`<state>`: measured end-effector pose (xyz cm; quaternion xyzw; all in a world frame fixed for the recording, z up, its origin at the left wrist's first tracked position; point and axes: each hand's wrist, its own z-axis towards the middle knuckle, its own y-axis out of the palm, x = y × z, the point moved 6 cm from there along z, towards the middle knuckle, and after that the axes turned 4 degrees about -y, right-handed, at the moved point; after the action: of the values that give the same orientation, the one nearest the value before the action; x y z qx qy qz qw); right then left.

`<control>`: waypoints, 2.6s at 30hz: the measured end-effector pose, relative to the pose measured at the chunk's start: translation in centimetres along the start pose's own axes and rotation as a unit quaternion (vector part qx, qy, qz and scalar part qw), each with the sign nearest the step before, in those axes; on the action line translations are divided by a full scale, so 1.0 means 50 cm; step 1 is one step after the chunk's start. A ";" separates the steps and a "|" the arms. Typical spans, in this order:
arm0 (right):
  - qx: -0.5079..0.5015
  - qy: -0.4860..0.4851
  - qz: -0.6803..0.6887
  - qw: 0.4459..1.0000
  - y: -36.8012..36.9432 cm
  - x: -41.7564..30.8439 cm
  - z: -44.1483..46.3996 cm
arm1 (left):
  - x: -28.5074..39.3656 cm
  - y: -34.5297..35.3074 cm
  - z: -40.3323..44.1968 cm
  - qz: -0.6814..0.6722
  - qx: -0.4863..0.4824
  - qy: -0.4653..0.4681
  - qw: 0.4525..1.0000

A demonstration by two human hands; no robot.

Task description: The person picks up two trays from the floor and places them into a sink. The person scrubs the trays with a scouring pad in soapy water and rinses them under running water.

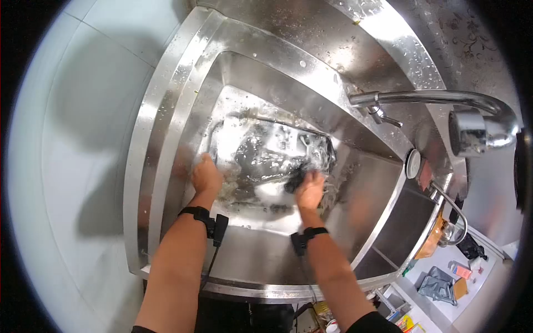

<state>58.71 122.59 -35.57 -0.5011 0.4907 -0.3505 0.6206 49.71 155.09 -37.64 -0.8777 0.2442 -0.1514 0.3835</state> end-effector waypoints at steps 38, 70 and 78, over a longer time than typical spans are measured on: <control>0.093 -0.057 0.075 0.991 0.054 -0.182 0.215 | 0.005 0.005 -0.016 -0.072 0.007 0.004 0.997; -0.011 -0.144 0.052 0.988 0.025 -0.038 0.246 | 0.003 0.024 0.002 -0.027 -0.019 0.025 0.999; -0.011 -0.084 0.005 0.996 0.022 0.028 0.248 | 0.016 0.008 -0.004 -0.027 0.018 0.043 0.999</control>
<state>70.92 125.00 -36.77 -0.5335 0.4428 -0.2987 0.6558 50.16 154.32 -37.73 -0.8695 0.2337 -0.2041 0.3843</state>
